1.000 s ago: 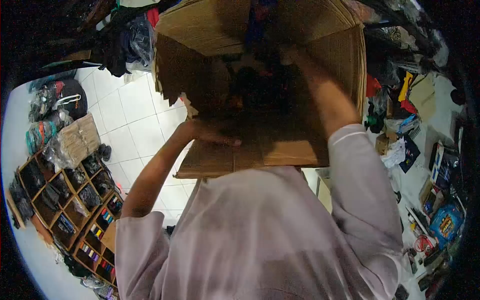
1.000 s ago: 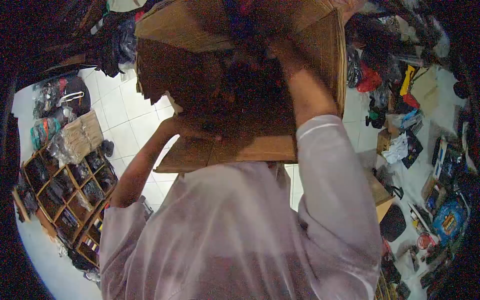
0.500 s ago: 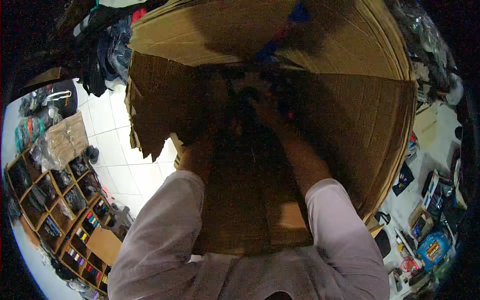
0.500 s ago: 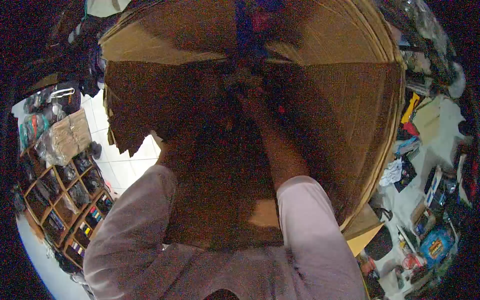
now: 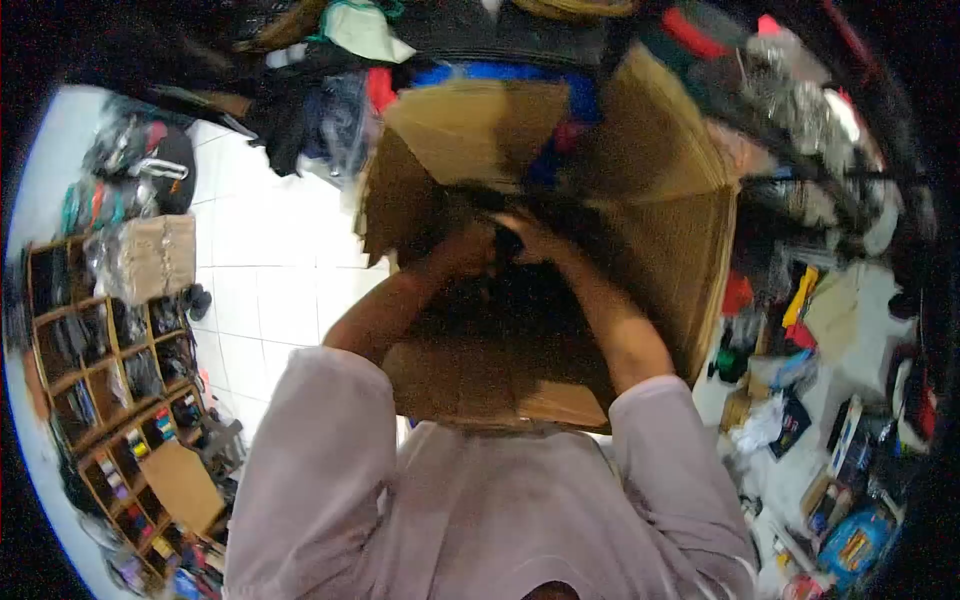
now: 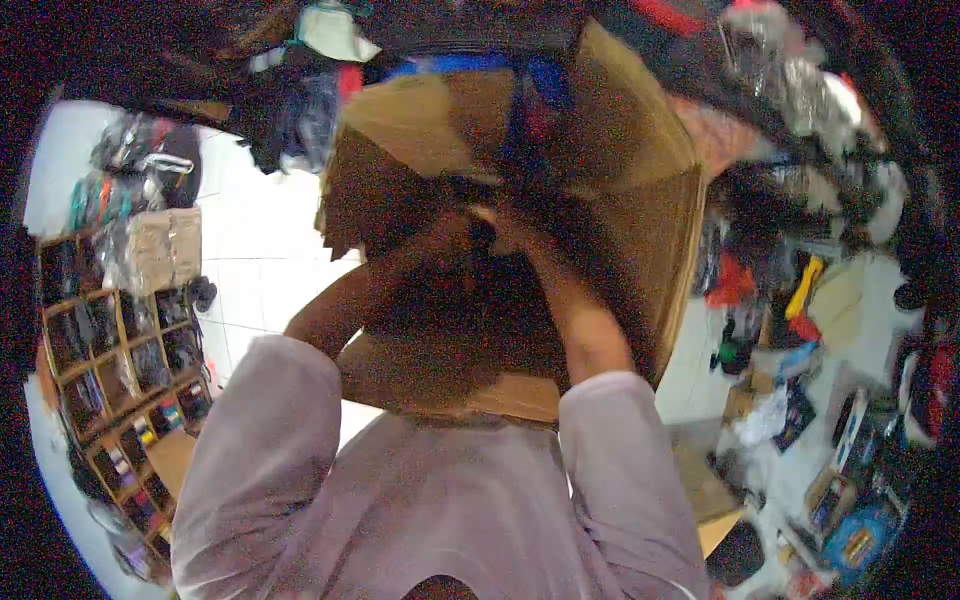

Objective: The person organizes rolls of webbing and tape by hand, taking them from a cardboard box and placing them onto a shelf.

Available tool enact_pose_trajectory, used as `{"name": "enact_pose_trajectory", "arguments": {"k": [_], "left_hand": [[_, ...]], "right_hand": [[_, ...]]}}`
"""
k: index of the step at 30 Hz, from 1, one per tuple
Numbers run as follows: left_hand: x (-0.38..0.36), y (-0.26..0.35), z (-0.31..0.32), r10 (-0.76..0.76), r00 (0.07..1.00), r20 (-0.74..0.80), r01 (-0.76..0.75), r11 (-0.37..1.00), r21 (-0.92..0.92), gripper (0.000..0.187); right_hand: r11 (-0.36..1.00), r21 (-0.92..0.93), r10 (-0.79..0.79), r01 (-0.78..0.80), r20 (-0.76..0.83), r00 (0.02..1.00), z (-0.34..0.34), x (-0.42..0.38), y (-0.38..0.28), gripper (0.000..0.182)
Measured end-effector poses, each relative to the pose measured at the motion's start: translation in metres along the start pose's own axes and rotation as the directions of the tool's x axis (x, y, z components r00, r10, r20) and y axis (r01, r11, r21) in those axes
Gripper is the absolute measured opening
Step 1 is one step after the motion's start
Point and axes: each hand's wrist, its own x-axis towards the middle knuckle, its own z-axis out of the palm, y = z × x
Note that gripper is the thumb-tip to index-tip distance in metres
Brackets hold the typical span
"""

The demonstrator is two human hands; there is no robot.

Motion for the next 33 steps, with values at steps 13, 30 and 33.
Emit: {"name": "enact_pose_trajectory", "arguments": {"k": [13,30,33], "left_hand": [[-0.182,0.13,-0.101,0.233,0.866,-0.443,-0.221,0.972,0.078,0.047],[-0.293,0.227,-0.167,0.686,0.266,-0.678,-0.955,0.282,-0.09,0.052],[-0.322,0.256,-0.194,0.713,0.193,-0.674,-0.951,0.305,0.049,0.051]], "right_hand": [[0.97,-0.142,0.241,-0.195,0.579,0.779,-0.138,0.012,-0.131,0.067],[0.98,0.161,-0.014,0.118,-0.533,0.846,-0.121,-0.127,-0.31,0.067],[0.941,0.286,0.028,0.18,-0.596,0.802,-0.115,-0.13,-0.32,0.063]]}}
